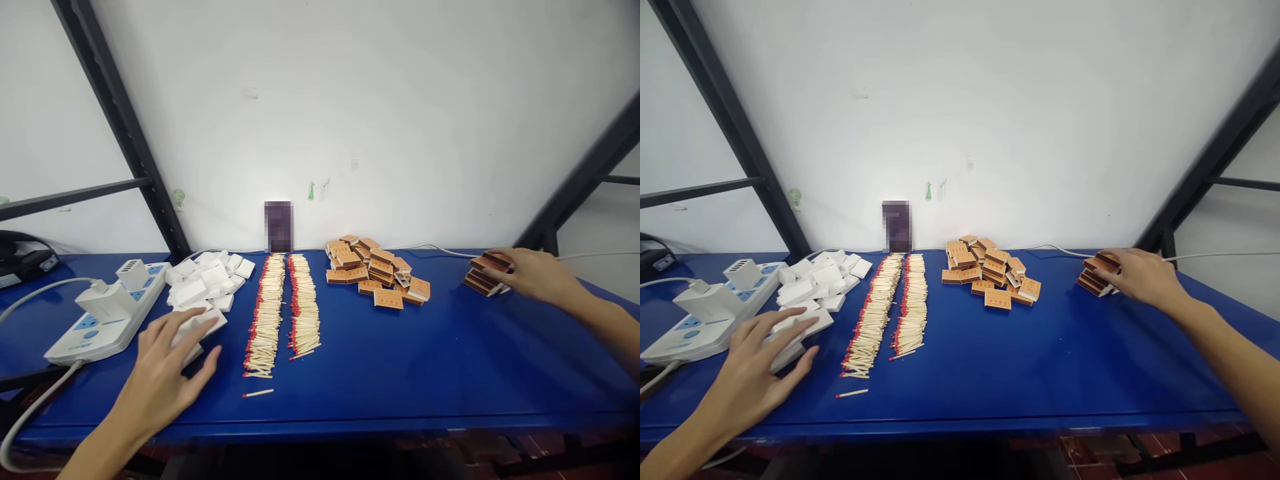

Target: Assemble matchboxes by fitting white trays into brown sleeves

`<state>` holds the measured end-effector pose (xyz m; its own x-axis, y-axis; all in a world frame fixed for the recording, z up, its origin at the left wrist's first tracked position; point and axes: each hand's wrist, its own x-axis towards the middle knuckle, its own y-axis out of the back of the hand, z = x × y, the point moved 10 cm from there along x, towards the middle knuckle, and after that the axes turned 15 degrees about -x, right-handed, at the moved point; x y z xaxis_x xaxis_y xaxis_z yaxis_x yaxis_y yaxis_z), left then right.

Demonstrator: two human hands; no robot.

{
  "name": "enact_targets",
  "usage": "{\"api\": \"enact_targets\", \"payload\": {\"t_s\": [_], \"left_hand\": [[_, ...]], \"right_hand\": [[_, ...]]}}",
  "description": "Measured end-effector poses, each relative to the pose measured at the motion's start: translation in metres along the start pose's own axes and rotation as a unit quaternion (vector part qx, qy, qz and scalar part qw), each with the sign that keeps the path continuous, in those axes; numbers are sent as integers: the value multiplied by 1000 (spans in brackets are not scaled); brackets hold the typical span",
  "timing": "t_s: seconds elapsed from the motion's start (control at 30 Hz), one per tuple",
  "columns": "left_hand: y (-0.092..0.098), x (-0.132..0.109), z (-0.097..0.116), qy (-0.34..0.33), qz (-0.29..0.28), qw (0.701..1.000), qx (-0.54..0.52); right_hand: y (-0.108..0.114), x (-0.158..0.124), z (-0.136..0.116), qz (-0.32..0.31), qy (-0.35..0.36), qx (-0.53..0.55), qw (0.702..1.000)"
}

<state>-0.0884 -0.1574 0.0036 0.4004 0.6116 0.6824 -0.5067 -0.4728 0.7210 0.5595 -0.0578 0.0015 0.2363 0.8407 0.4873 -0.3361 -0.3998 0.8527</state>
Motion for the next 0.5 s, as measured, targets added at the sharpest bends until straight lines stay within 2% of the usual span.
{"api": "enact_targets", "payload": {"t_s": [0.1, 0.23, 0.37, 0.5], "left_hand": [[-14, -2, 28, -39, -78, 995, -51], [-29, 1, 47, -40, -133, 988, -64], [-37, 11, 44, -34, -138, 988, -59], [-40, 18, 33, -21, -134, 989, -59]], "right_hand": [[-9, -4, -9, -28, 40, -39, 998], [-2, -12, -17, 14, 60, -36, 997], [5, -15, -16, 42, 41, -9, 998], [6, -17, -7, 39, -10, 46, 998]]}}
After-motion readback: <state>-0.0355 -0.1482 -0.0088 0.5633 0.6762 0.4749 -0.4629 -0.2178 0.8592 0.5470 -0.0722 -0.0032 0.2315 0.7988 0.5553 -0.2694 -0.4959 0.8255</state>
